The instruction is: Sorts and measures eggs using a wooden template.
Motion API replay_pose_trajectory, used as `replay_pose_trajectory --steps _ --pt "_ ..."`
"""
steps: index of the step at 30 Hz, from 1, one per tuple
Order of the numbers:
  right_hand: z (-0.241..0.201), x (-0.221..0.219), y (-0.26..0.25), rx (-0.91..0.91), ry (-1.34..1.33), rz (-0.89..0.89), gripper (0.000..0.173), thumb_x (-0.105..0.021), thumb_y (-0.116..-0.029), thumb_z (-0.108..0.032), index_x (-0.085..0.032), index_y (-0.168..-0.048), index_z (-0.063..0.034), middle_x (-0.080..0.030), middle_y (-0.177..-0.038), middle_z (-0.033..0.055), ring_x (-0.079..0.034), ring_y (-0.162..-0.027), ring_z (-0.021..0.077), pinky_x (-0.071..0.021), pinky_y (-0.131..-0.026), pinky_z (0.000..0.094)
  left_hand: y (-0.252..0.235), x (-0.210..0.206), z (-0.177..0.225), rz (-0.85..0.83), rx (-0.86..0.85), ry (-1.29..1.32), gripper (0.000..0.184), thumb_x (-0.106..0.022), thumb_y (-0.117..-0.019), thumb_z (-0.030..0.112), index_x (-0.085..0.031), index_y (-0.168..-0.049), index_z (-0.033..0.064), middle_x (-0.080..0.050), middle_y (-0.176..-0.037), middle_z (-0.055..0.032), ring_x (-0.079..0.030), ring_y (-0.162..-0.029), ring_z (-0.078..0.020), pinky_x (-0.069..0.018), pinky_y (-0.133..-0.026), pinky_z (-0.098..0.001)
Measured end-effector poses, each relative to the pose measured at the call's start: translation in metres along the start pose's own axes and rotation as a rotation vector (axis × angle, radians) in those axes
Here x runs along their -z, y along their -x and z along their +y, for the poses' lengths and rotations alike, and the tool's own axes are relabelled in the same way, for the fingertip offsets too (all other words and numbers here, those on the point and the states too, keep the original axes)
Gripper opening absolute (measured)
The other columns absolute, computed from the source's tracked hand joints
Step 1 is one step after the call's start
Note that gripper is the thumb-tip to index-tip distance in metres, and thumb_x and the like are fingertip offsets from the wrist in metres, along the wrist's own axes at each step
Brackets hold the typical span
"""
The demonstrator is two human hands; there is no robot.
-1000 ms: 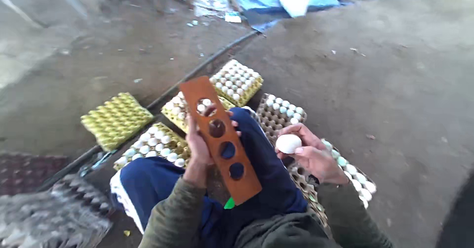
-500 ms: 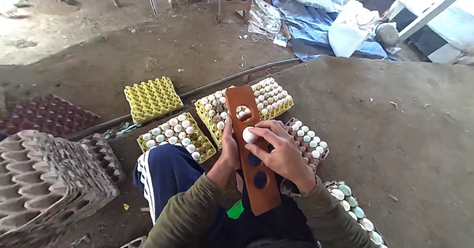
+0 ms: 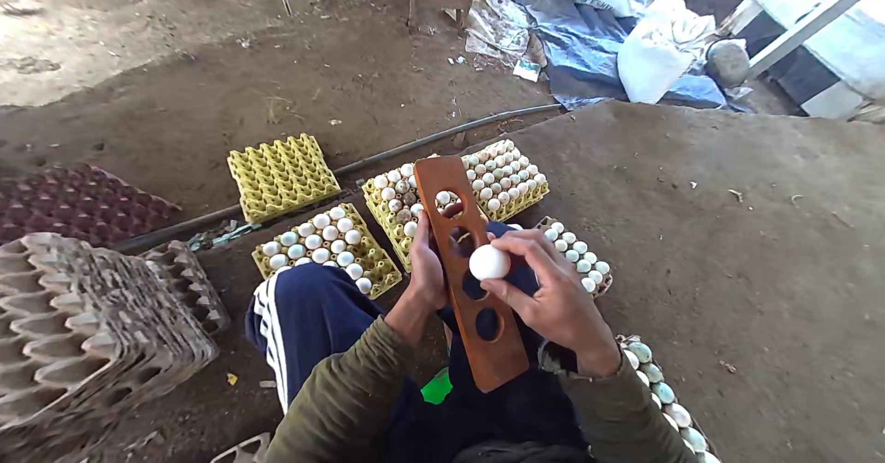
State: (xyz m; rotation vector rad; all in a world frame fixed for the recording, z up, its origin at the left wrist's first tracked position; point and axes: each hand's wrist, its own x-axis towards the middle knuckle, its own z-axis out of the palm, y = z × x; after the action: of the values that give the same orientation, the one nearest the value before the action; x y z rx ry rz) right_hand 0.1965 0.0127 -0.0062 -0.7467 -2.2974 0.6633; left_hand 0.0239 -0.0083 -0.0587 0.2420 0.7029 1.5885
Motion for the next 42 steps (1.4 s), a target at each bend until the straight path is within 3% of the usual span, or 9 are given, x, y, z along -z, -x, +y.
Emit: replay_pose_trajectory --steps 2,14,20,22,24,29,35,38,42 --pt "-0.001 -0.001 0.006 0.002 0.045 -0.056 0.042 -0.075 -0.093 -0.03 -0.068 -0.125 -0.0034 -0.066 -0.123 0.0139 -0.064 -0.115 0.0162 -0.0551 -0.098 0.0284 -0.002 0.0 0.001 -0.019 -0.014 0.028 0.082 0.004 -0.1032 0.06 -0.052 -0.138 0.0121 -0.072 -0.103 -0.019 -0.073 -0.09 -0.0288 -0.0616 -0.076 -0.0409" --pt "0.007 -0.019 0.02 0.018 0.081 -0.074 0.035 -0.074 -0.0934 -0.029 -0.074 -0.12 -0.0063 -0.068 -0.119 0.0137 -0.063 -0.115 0.0211 -0.0522 -0.1 0.0274 0.0 -0.001 -0.008 -0.012 -0.078 -0.026 0.083 0.01 -0.1004 0.061 -0.045 -0.144 0.0162 -0.071 -0.105 -0.0191 -0.073 -0.092 -0.0322 -0.0618 -0.08 -0.0465" --pt "0.009 -0.023 0.029 -0.087 0.014 0.082 0.024 -0.067 -0.0983 -0.036 -0.08 -0.112 -0.0223 -0.059 -0.125 0.0151 -0.055 -0.117 0.0204 -0.0498 -0.096 0.0308 0.005 -0.003 -0.012 -0.03 -0.18 0.016 0.083 0.011 -0.1008 0.058 -0.05 -0.139 0.0158 -0.071 -0.106 -0.0194 -0.073 -0.091 -0.0317 -0.0616 -0.078 -0.0452" --pt "0.007 -0.026 0.034 -0.158 -0.176 0.149 0.031 -0.074 -0.0937 -0.033 -0.074 -0.114 -0.0103 -0.058 -0.124 0.0137 -0.058 -0.117 0.0163 -0.0535 -0.096 0.0289 0.01 -0.005 -0.014 -0.113 -0.202 0.063 0.083 0.009 -0.1006 0.059 -0.052 -0.137 0.0172 -0.071 -0.108 -0.0211 -0.072 -0.095 -0.0349 -0.0609 -0.082 -0.0486" --pt "0.003 -0.022 0.038 -0.268 -0.363 0.134 0.059 -0.081 -0.0875 -0.032 -0.053 -0.127 0.0014 -0.06 -0.125 0.0132 -0.064 -0.113 0.016 -0.06 -0.093 0.0313 0.014 -0.006 -0.015 -0.221 -0.246 0.072 0.08 0.006 -0.1009 0.059 -0.054 -0.137 0.0203 -0.071 -0.111 -0.0201 -0.071 -0.1 -0.0346 -0.0601 -0.086 -0.0484" --pt "0.0 -0.006 0.034 -0.455 -0.74 -0.06 0.086 -0.082 -0.0835 -0.019 -0.03 -0.149 0.0007 -0.072 -0.119 0.0088 -0.073 -0.104 0.0153 -0.062 -0.091 0.0323 0.023 -0.01 -0.017 -0.327 -0.315 0.026 0.068 -0.01 -0.1031 0.061 -0.055 -0.14 0.0257 -0.071 -0.115 -0.017 -0.07 -0.104 -0.0307 -0.0577 -0.092 -0.0454" --pt "0.002 -0.006 0.04 -0.362 -0.684 -0.095 0.065 -0.076 -0.0901 -0.023 -0.046 -0.14 0.0054 -0.072 -0.114 0.0043 -0.071 -0.102 0.0079 -0.0608 -0.09 0.0283 0.024 -0.008 -0.018 -0.396 -0.378 -0.076 0.066 -0.02 -0.1012 0.068 -0.052 -0.144 0.0283 -0.072 -0.116 -0.0168 -0.071 -0.105 -0.0328 -0.0588 -0.092 -0.0451" --pt "0.004 0.0 0.04 -0.33 -0.734 -0.142 0.065 -0.079 -0.0858 -0.016 -0.048 -0.139 0.0045 -0.071 -0.117 0.0055 -0.069 -0.104 0.0075 -0.0588 -0.093 0.0285 0.021 -0.008 -0.018 -0.475 -0.422 -0.091 0.066 -0.028 -0.1001 0.069 -0.051 -0.143 0.0255 -0.07 -0.121 -0.0166 -0.07 -0.108 -0.0345 -0.059 -0.092 -0.047" --pt "0.009 -0.003 0.038 -0.303 -0.687 -0.15 0.058 -0.074 -0.092 -0.022 -0.049 -0.136 0.0065 -0.071 -0.113 0.0098 -0.069 -0.1 0.0094 -0.0586 -0.091 0.0302 0.021 -0.009 -0.015 -0.48 -0.463 -0.144 0.064 -0.027 -0.1005 0.069 -0.055 -0.143 0.029 -0.071 -0.121 -0.0138 -0.07 -0.109 -0.032 -0.0596 -0.091 -0.0438"
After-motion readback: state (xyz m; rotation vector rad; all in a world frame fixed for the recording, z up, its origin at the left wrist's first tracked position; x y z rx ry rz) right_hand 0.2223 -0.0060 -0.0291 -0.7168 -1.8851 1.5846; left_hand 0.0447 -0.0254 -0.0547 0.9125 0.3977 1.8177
